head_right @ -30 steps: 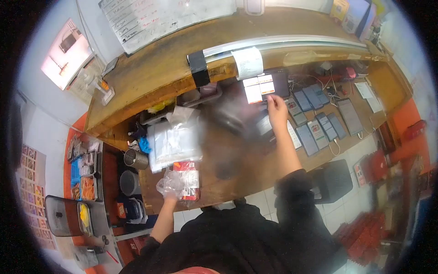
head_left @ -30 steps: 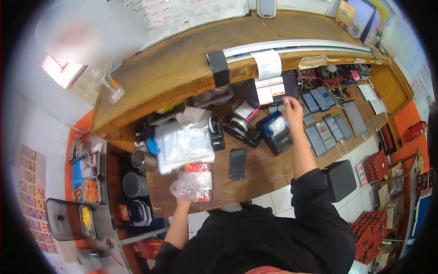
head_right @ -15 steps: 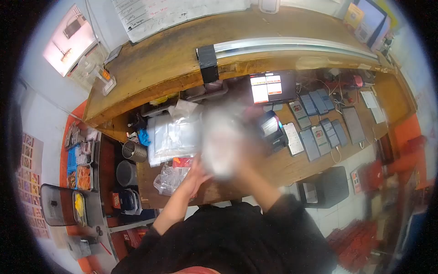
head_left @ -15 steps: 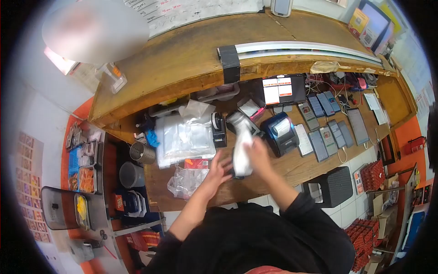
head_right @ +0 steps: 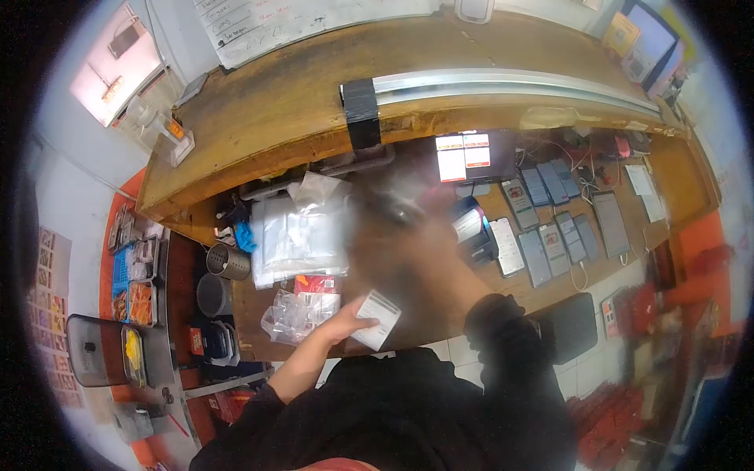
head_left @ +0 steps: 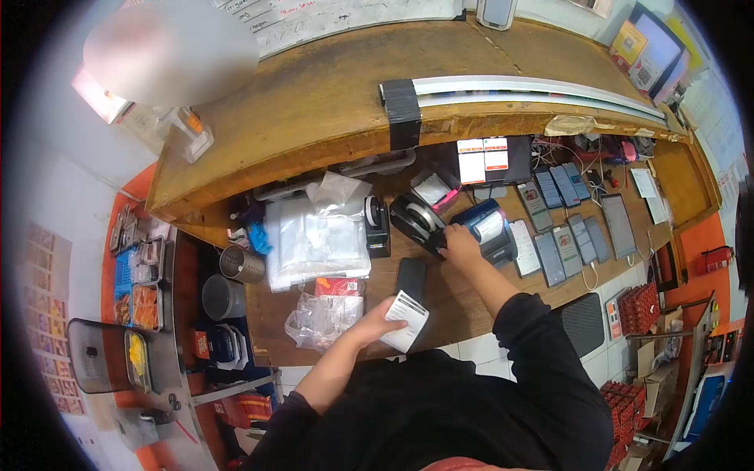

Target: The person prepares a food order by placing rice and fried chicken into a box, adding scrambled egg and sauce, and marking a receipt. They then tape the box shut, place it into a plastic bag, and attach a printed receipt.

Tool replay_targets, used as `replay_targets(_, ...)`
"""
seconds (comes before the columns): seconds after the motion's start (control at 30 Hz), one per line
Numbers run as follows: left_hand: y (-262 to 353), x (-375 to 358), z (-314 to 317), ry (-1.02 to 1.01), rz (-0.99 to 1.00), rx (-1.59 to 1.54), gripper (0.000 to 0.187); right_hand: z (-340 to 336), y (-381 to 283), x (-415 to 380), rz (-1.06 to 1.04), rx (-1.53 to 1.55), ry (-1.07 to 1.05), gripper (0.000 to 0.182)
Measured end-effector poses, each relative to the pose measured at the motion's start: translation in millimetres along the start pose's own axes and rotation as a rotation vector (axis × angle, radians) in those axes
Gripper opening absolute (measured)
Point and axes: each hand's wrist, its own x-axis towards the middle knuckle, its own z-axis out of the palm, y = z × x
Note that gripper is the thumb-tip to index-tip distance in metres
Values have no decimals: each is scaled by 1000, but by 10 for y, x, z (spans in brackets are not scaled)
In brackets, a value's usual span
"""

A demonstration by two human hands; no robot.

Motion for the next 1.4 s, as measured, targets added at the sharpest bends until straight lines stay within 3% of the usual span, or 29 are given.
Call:
replay_targets(0.07, 38, 2, 15, -33, -28, -31, 53, -2, -73, -7, -42, -95, -48, 42)
replay_targets(0.13, 93, 54, 32, -74, -59, -62, 54, 36, -225, -111, 174, 101, -113, 36)
replay_targets(0.2, 120, 160, 22, -180, -102, 9, 59, 179, -104, -67, 142, 120, -79, 27)
replay_targets(0.27, 187, 319, 18, -221, -119, 30, 60, 240, 82, 66, 273, 418, -405, 31)
replay_targets(0.3, 309, 388, 37, -266, -114, 152, 59, 292, 95, 69, 280, 419, -409, 31)
replay_targets(0.37, 506, 525, 80, -339, -187, 263, 58, 383, 89, 3, 167, 332, -155, 37)
replay_targets(0.4, 396, 675, 48, -376, -148, 236, 58, 283, 30, -86, 181, 332, -153, 37)
replay_targets(0.47, 309, 947, -7, -460, -213, 198, 59, -48, -164, -366, 175, 625, 63, 35)
replay_targets(0.5, 325, 1026, 3, -474, -214, 196, 59, 40, 31, -529, 49, 313, 141, 32)
replay_targets(0.57, 325, 1131, 40, -456, -144, 168, 61, -158, 93, -1125, 120, 534, 58, 31)
replay_targets(0.63, 285, 1230, 74, -464, -170, 87, 62, -163, 110, -1645, 384, 589, -24, 31)
replay_targets(0.73, 352, 1283, 179, -508, -156, -12, 60, 34, 326, -1913, 560, 490, -24, 32)
replay_targets(0.83, 438, 1220, 338, -339, -181, 242, 45, 22, 462, -1830, 639, 399, -56, 34)
replay_targets(0.9, 53, 1416, 340, -148, -423, -358, 35, -7, 473, -1793, 624, 385, -56, 35)
replay_targets(0.93, -51, 1465, 370, -146, -419, -360, 35, -17, 476, -1781, 611, 369, -59, 36)
replay_targets(1.0, -297, 1573, 422, 124, -192, -264, 34, 63, 535, -1779, 551, 311, -27, 36)
replay_targets(1.03, -714, 1796, 268, 134, -190, -271, 34, 110, 555, -1775, 495, 256, 7, 36)
replay_targets(1.1, -1506, 2353, 227, 94, 156, -37, 32, 167, 599, -1717, 503, 199, -15, 35)
replay_targets(1.17, -431, 1688, 473, 280, -82, -81, 31, 190, 653, -1671, 487, 146, -60, 35)
replay_targets(1.23, -468, 1737, 404, 310, -109, 190, 37, 191, 718, -1655, 436, 233, -43, 33)
replay_targets(1.27, -955, 2203, 287, 342, -113, 171, 37, 178, 659, -1654, 411, 231, -70, 33)
replay_targets(1.33, -2135, 2742, 45, 372, 265, 747, 39, 46, 474, -1663, 430, 228, -154, 31)
replay_targets(1.37, -1750, 2383, 174, 405, 264, 731, 39, 44, 386, -1674, 468, 172, -170, 30)
replay_targets(1.4, -1311, 1928, 319, 521, 259, 473, 39, 43, 369, -1679, 436, 159, -186, 30)
